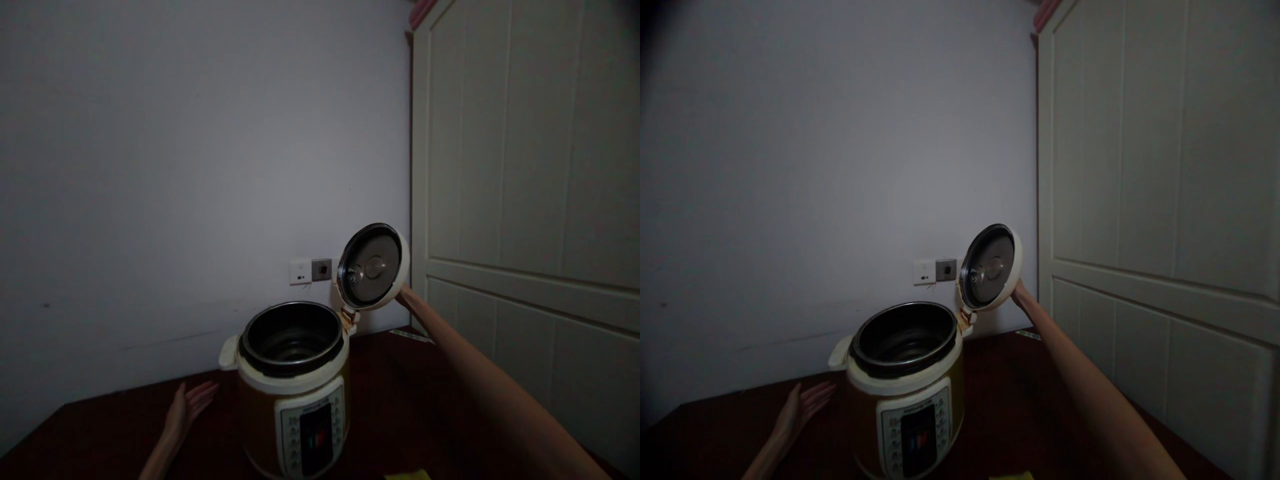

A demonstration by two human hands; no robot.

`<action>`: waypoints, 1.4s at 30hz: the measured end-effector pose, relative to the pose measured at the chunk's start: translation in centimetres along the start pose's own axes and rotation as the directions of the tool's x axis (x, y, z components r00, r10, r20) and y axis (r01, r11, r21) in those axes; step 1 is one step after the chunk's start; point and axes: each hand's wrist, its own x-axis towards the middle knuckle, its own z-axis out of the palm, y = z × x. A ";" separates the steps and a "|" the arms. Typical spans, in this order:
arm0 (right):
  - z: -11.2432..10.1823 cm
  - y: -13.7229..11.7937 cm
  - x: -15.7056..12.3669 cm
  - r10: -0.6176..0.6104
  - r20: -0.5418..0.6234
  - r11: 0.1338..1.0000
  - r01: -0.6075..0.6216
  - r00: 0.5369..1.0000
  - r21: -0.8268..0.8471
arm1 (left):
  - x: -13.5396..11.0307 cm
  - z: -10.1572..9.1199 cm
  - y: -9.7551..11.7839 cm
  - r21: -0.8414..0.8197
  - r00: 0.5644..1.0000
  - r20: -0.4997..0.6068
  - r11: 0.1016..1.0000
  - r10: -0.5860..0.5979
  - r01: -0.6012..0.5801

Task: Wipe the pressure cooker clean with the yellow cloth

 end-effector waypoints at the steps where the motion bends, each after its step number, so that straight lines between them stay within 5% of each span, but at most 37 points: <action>1: 0.0 0.0 0.0 -0.008 -0.022 1.000 0.009 1.000 0.026 | 0.1 -0.1 -0.1 0.004 1.000 0.002 1.000 0.006 -0.006; 10: 0.8 -1.6 1.0 -0.127 -0.114 0.980 0.143 0.985 0.142 | 0.7 -0.4 -0.6 0.031 0.999 -0.030 0.999 0.034 -0.033; 16: 3.4 -4.7 2.4 -0.222 -0.146 0.964 0.239 0.964 0.115 | 0.8 -0.8 -0.6 0.026 0.999 -0.009 0.998 0.051 -0.051; 25: 9.3 -9.0 1.4 -0.370 0.080 0.919 0.377 0.926 -0.119 | -0.2 -0.4 -0.3 0.049 0.996 -0.042 0.996 0.081 -0.079; 31: 12.5 -10.3 -1.5 -0.434 0.293 0.827 0.505 0.852 -0.246 | -0.2 -0.5 -0.4 0.056 0.995 -0.043 0.994 0.093 -0.090; 37: 14.3 -11.0 -3.9 -0.437 0.434 0.737 0.590 0.788 -0.329 | 0.0 -0.5 -0.4 0.051 0.996 -0.049 0.996 0.075 -0.073; 42: 14.7 -11.1 -4.6 -0.442 0.437 0.698 0.606 0.783 -0.381 | 0.1 -0.5 -0.4 0.041 0.997 -0.038 0.997 0.072 -0.071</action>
